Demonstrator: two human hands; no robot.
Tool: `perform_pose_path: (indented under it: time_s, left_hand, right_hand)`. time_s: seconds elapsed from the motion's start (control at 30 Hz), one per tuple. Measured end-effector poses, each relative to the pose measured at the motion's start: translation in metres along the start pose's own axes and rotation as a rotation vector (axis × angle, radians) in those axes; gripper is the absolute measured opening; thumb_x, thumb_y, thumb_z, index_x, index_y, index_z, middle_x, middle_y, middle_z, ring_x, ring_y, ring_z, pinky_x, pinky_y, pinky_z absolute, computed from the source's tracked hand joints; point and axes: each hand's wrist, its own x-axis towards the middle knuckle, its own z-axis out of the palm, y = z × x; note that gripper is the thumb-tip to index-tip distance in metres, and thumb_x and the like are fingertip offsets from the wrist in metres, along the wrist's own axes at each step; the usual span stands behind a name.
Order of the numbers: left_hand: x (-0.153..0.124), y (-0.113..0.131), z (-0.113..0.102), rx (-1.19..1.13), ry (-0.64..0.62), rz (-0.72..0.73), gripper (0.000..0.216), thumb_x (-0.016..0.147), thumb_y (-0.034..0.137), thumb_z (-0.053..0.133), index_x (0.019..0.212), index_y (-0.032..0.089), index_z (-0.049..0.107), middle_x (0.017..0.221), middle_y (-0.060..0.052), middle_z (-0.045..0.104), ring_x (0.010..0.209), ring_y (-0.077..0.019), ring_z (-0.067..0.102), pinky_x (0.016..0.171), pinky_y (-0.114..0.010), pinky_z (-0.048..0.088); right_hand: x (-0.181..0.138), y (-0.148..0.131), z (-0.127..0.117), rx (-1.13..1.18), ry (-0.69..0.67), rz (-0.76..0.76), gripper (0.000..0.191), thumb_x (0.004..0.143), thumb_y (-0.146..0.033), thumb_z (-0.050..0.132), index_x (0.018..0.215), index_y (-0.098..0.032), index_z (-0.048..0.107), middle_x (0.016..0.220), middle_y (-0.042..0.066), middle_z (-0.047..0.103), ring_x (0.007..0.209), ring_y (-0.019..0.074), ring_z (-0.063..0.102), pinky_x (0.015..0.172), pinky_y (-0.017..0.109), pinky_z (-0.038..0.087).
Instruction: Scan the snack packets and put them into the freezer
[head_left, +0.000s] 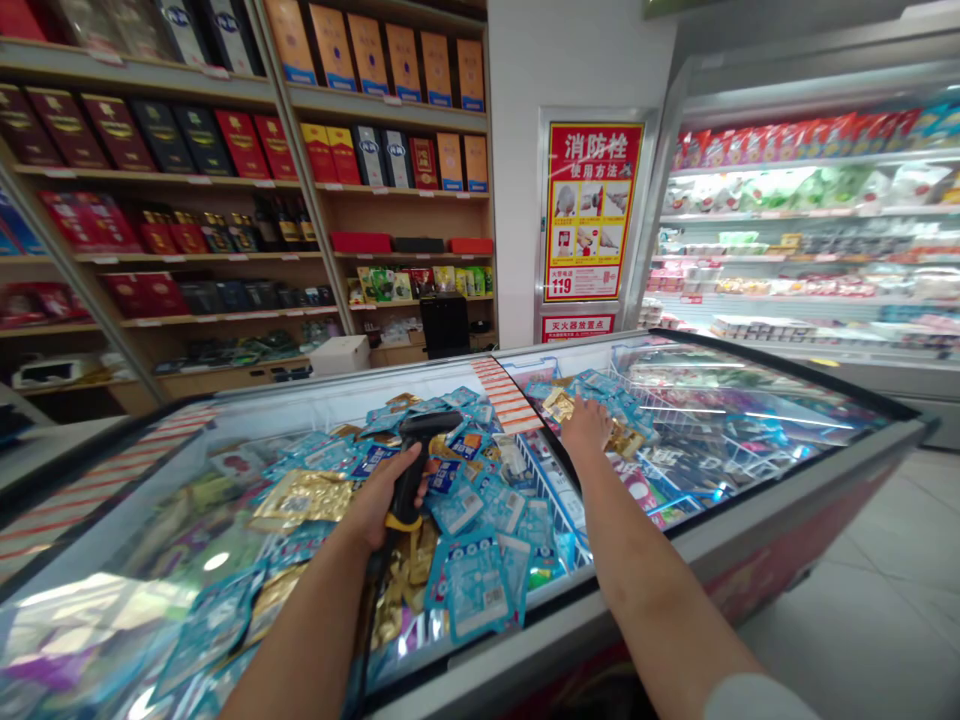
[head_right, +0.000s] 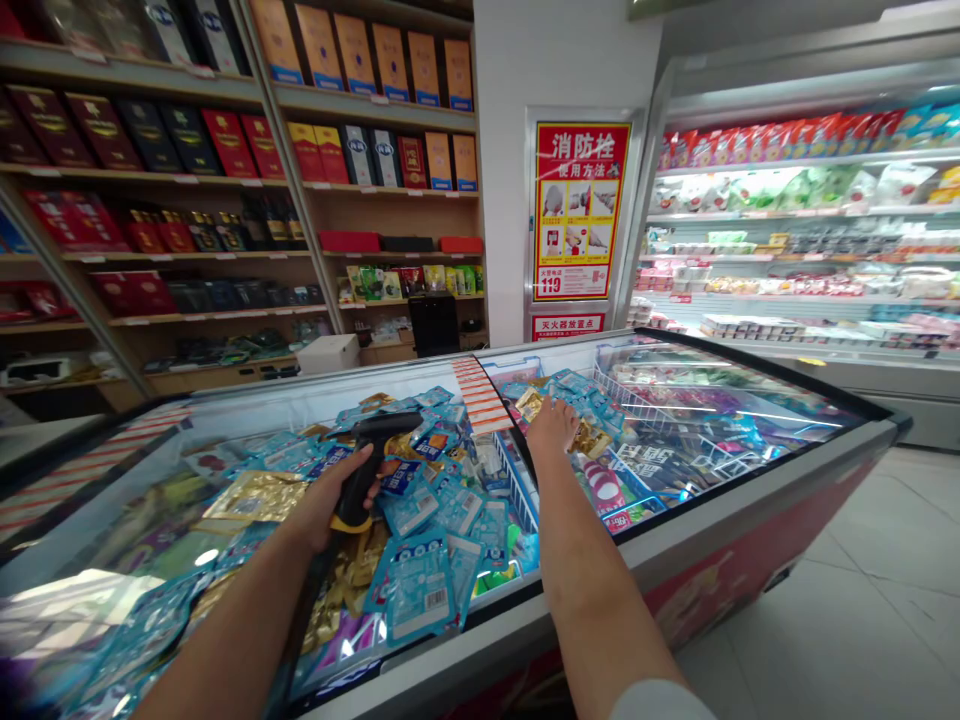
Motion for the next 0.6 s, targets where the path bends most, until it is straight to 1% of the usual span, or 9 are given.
perform_pose_path:
  time_s: [0.07, 0.23, 0.33, 0.4, 0.5, 0.6]
  left_hand:
    - [0.000, 0.001, -0.001, -0.017, 0.012, -0.007, 0.039, 0.079, 0.050, 0.069, 0.078, 0.011, 0.069, 0.052, -0.003, 0.058, 0.040, -0.0096, 0.048, 0.038, -0.018, 0.039]
    - [-0.001, 0.005, -0.001, -0.044, 0.023, 0.024, 0.038, 0.078, 0.050, 0.070, 0.078, 0.012, 0.067, 0.052, -0.001, 0.058, 0.040, -0.0095, 0.049, 0.039, -0.018, 0.040]
    - [-0.002, 0.005, -0.002, -0.066, 0.048, 0.023, 0.037, 0.077, 0.049, 0.070, 0.079, 0.013, 0.066, 0.053, -0.001, 0.059, 0.039, -0.0095, 0.049, 0.037, -0.018, 0.038]
    - [-0.002, 0.006, -0.004, -0.070, 0.066, 0.018, 0.036, 0.078, 0.048, 0.070, 0.080, 0.013, 0.066, 0.053, -0.001, 0.059, 0.039, -0.0100, 0.049, 0.036, -0.018, 0.037]
    - [-0.002, 0.008, -0.009, -0.069, 0.081, 0.020, 0.035, 0.079, 0.047, 0.069, 0.080, 0.013, 0.066, 0.053, -0.001, 0.059, 0.038, -0.0104, 0.049, 0.036, -0.019, 0.038]
    - [-0.003, 0.014, -0.015, -0.092, 0.130, 0.052, 0.032, 0.079, 0.044, 0.070, 0.080, 0.012, 0.068, 0.058, -0.003, 0.062, 0.040, -0.0098, 0.050, 0.038, -0.019, 0.042]
  right_hand:
    - [-0.002, -0.002, -0.002, 0.002, -0.015, -0.023, 0.050, 0.089, -0.015, 0.048, 0.139, -0.016, 0.054, 0.139, 0.020, 0.053, 0.130, 0.0352, 0.045, 0.104, 0.050, 0.035]
    - [-0.006, -0.011, -0.008, 0.010, -0.057, -0.103, 0.043, 0.089, -0.015, 0.047, 0.128, -0.018, 0.064, 0.147, 0.018, 0.048, 0.135, 0.0363, 0.040, 0.107, 0.055, 0.030]
    - [-0.012, -0.024, -0.007, 0.071, -0.065, -0.169, 0.037, 0.091, -0.019, 0.049, 0.122, -0.019, 0.068, 0.143, 0.015, 0.054, 0.133, 0.0334, 0.043, 0.109, 0.051, 0.031]
    - [-0.019, -0.036, -0.004, 0.177, -0.105, -0.275, 0.033, 0.093, -0.023, 0.051, 0.119, -0.020, 0.070, 0.134, 0.012, 0.062, 0.127, 0.0288, 0.051, 0.110, 0.045, 0.034]
    - [-0.033, -0.058, 0.000, 0.387, -0.223, -0.537, 0.030, 0.095, -0.031, 0.056, 0.118, -0.021, 0.071, 0.123, 0.008, 0.070, 0.118, 0.0225, 0.059, 0.106, 0.035, 0.039]
    - [-0.052, -0.079, -0.001, 0.539, -0.308, -0.754, 0.032, 0.093, -0.042, 0.063, 0.114, -0.022, 0.073, 0.117, 0.007, 0.072, 0.113, 0.0208, 0.062, 0.102, 0.032, 0.043]
